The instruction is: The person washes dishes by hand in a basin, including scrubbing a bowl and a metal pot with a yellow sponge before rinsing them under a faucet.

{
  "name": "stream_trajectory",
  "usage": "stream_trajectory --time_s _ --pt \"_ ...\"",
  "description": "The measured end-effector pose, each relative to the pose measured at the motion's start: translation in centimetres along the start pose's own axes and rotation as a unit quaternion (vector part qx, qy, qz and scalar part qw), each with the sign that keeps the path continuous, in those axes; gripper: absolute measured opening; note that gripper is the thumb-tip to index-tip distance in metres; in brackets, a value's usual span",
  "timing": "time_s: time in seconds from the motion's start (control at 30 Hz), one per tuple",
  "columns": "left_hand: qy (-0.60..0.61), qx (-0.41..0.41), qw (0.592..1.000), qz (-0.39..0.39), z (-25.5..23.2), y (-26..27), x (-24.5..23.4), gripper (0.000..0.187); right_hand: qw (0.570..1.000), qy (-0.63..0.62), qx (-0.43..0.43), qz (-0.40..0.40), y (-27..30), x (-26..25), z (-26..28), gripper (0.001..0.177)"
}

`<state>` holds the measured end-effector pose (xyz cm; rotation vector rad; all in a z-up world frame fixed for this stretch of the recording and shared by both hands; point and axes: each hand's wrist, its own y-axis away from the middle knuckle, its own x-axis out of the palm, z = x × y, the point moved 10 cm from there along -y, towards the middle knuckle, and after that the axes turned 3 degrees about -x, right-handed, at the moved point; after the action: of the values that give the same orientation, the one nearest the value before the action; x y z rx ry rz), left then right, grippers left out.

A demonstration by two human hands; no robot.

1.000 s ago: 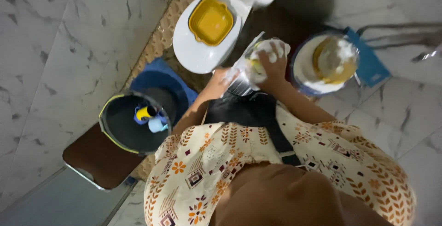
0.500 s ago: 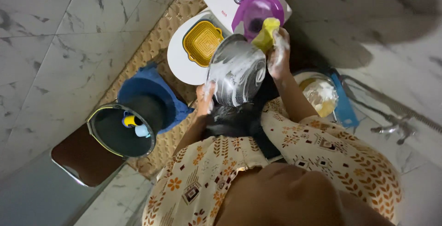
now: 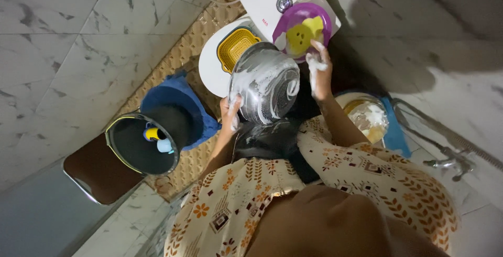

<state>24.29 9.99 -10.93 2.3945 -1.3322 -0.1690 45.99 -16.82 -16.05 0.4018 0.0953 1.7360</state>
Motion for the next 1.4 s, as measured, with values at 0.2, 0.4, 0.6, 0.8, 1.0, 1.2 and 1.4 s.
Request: stream_trajectory --time_s 0.2,0.4,0.6,0.8,1.0,1.2,1.4 --pt "-0.086 0.005 0.994 0.074 -3.3 3.1 0.5 0.017 0.992 -0.125 0.026 0.012 6.1 2.9 2.2 0.042" --pt "-0.098 0.021 0.98 0.173 -2.9 8.2 -0.8 0.015 0.973 -0.207 -0.071 0.071 16.7 8.2 3.7 0.045" --pt "-0.092 -0.032 0.957 0.275 1.3 14.2 -3.3 0.019 0.989 -0.001 -0.134 -0.057 29.0 7.5 3.4 0.047" --pt "-0.189 -0.074 0.915 0.349 3.9 17.9 -2.3 0.025 0.968 0.048 -0.22 -0.114 37.4 6.3 6.1 0.048" --pt "-0.156 -0.104 0.92 0.344 5.9 18.7 0.0 0.03 0.967 0.078 -0.191 -0.147 41.8 5.0 6.0 0.019" --pt "-0.064 -0.189 0.917 0.345 8.0 19.5 4.5 0.025 0.948 -0.022 -0.236 -0.213 44.8 -0.1 4.3 0.023" --pt "-0.142 -0.168 0.913 0.343 12.1 19.9 11.2 0.032 0.897 0.108 -0.238 -0.356 47.6 -9.7 7.4 0.021"
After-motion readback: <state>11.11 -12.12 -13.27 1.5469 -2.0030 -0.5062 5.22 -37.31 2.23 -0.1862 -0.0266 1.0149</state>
